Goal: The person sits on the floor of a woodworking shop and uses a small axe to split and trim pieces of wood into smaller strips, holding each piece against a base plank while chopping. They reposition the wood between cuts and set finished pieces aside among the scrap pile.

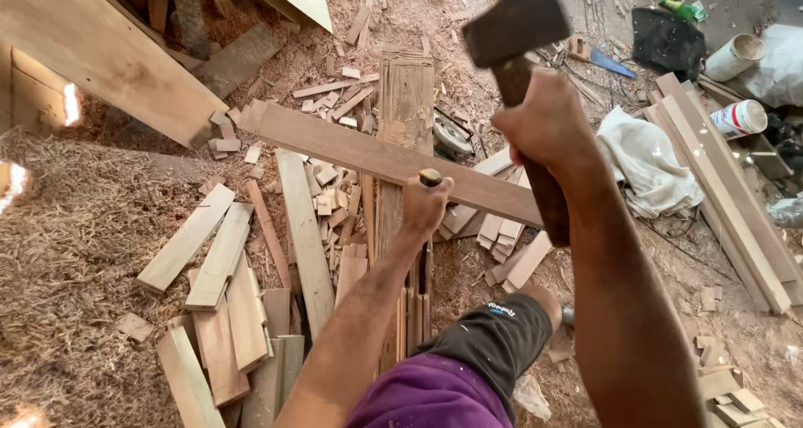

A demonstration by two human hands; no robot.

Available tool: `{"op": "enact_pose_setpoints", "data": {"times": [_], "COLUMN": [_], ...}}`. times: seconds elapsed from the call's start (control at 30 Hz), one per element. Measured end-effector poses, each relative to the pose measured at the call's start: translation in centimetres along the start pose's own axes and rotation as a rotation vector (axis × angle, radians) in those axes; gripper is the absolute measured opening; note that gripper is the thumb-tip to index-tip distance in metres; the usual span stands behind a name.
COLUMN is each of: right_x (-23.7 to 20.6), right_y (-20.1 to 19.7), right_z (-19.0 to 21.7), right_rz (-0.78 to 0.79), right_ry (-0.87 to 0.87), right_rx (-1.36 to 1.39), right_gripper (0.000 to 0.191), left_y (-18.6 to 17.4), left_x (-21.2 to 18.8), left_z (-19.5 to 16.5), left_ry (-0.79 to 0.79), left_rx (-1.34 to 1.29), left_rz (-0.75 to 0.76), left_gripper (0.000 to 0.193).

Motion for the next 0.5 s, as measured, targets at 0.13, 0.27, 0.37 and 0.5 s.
{"op": "enact_pose_setpoints", "data": {"times": [0.13,0.27,0.37,0.5], "right_x": [-1.5,-3.0,-1.2,1.5], "right_y": [4.2,7.5,5.0,3.9], "right_z": [0.6,0.0,-0.2,0.0], "right_rz": [0.075,0.503,0.373,0.046], "right_ry": [0.096,0.015,0.008,0.024], "right_rx": [0.074,-0.312,-0.095,0.153], "right_gripper": [0.044,0.032,0.041,0.038], "left_y": [-0.1,-0.1,-0.4,-0.3], "left_x": [-1.4,-1.9,-1.3,-0.9], "left_z": [0.2,0.3,0.3,0.0], "left_ry": [-0.059,-0.054,-0.005,-0.016], "left_rx": [-0.113,-0.096,-0.098,-0.105], "left_rz": [0.017,0.036,0.007,-0.006], "left_gripper": [0.026,0.029,0.031,0.028]}}
Point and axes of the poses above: each hand's wrist, its own x-axis towards the middle knuckle, its own y-axis out of the palm, z = x × y, the point moved 4 cm from there along x, towards the middle knuckle, and after that the axes turned 8 degrees about -y, right-handed, at the moved point
